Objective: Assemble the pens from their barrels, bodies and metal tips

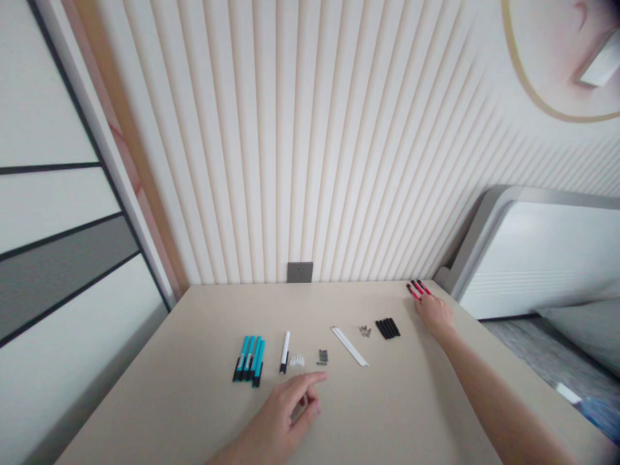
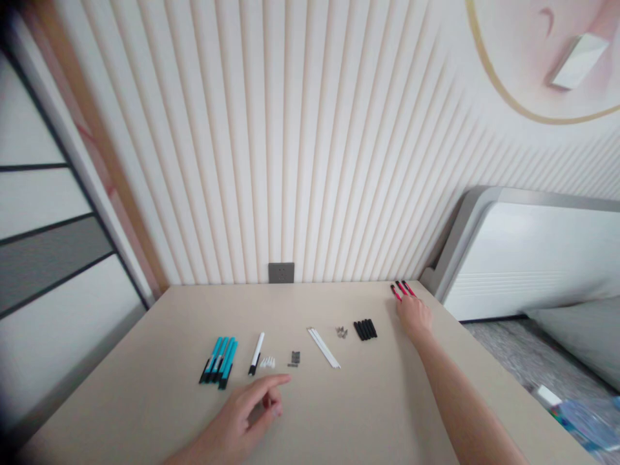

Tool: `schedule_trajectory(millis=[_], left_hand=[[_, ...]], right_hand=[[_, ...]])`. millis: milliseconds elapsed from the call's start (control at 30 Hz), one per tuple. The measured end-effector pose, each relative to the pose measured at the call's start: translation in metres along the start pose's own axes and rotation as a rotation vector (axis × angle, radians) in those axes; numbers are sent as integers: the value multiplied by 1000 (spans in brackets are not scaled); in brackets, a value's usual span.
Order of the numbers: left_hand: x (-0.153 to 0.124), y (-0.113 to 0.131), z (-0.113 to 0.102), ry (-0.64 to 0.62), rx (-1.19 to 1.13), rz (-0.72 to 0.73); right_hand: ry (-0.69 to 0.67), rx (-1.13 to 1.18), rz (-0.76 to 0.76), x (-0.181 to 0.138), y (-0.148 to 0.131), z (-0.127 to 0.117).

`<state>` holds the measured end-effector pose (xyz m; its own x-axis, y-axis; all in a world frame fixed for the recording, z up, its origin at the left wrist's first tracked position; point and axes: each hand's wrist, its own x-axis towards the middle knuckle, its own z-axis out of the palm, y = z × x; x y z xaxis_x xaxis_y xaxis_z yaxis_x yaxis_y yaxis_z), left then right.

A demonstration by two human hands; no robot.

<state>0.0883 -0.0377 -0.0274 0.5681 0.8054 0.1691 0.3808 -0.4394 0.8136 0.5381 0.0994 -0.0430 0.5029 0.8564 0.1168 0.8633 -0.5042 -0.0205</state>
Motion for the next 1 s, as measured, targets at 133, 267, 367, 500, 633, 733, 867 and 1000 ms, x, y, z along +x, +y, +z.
schedule_trajectory(millis=[133, 267, 367, 500, 633, 733, 867, 1000], left_hand=[[0, 2, -1, -21, 24, 18], [1, 2, -2, -14, 40, 53], [0, 2, -1, -16, 46, 68], [-1, 2, -1, -17, 62, 46], [-1, 4, -3, -31, 66, 45], [-1, 4, -4, -27, 68, 58], [-1, 3, -4, -24, 74, 56], [-1, 1, -3, -50, 85, 23]], right_hand=[[68, -23, 10, 11, -2, 9], [106, -27, 13, 20, 1, 13], [119, 1, 15, 23, 5, 15], [226, 45, 19, 22, 14, 22], [297, 167, 144, 23, 26, 32], [257, 213, 155, 26, 32, 37], [208, 272, 128, 33, 37, 42], [209, 312, 134, 38, 43, 45]])
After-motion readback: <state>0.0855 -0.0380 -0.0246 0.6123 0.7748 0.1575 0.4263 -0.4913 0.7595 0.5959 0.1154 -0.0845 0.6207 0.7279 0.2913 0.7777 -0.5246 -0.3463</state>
